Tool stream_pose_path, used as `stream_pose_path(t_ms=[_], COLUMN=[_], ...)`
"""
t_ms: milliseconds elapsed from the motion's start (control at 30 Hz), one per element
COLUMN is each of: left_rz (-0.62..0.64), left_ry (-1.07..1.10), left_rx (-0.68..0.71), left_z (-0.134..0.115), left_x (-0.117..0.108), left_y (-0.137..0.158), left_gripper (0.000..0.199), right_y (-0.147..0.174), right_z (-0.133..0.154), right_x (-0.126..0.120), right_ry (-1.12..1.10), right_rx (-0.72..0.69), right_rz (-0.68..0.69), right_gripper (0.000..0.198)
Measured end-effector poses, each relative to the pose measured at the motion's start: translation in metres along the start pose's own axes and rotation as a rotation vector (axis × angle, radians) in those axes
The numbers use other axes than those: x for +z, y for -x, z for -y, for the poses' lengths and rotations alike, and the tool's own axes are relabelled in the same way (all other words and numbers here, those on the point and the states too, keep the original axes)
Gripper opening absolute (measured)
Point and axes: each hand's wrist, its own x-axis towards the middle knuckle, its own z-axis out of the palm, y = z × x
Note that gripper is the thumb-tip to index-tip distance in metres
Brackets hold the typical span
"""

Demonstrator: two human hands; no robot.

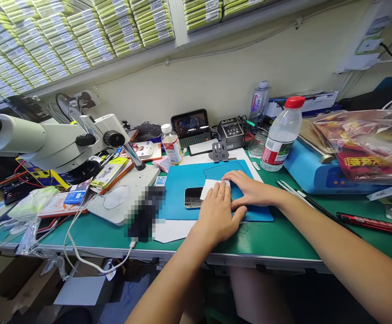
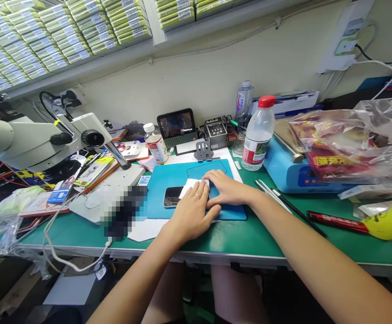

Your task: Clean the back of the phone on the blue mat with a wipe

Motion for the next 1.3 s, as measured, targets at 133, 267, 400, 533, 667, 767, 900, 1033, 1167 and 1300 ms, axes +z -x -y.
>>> stream_pose_path(t_ms=[133, 267, 400, 533, 667, 767, 900, 1033, 1167, 1300], left_rz=[-0.017, -0.023, -0.039, -0.032, -0.019, -0.013, -0.013, -0.032, -0.027, 0.012], left_ry=[-0.015, -0.049, -0.110, -0.130, -0.097, -0.079, -0.035, -0.040, -0.056, -0.056], left_rx=[0.037, 0.047, 0.006, -0.125, -0.213, -0.240, -0.247, -0.217, -0.225, -0.231], left_z=[-0.004, -0.004, 0.016, 0.046, 0.052, 0.044, 0.042, 0.047, 0.051, 0.054], left_x=[0.006, 0.012, 0.011, 0.002, -0.005, -0.006, -0.008, -0.005, -0.001, -0.004], left_y=[0.013, 0.036, 0.062, 0.083, 0.085, 0.064, 0.035, 0.044, 0.063, 0.055], left_gripper=[0.072, 0.071, 0.071, 0.067, 0.067, 0.070, 0.071, 0.070, 0.071, 0.073], right_y=[0.002, 0.003, 0.003, 0.002, 0.001, 0.000, -0.002, -0.001, -0.001, -0.001], right_z=[0.005, 0.008, 0.006, 0.007, 0.007, 0.006, 0.005, 0.008, 0.009, 0.008], right_x=[-0.002, -0.005, -0.006, -0.005, -0.005, -0.005, -0.005, -0.006, -0.006, -0.006], right_ry=[0.008, 0.004, -0.003, 0.003, 0.039, 0.028, 0.018, 0.014, 0.005, 0.020], right_rx=[0.003, 0.003, 0.034, 0.054, 0.045, 0.043, 0.054, 0.084, 0.090, 0.075], right_rz=[0.013, 0.048, 0.056, 0.053, 0.009, 0.018, 0.049, 0.056, 0.062, 0.065], right_gripper=[0.088, 0.089, 0.086, 0.083, 0.081, 0.079, 0.080, 0.080, 0.081, 0.080])
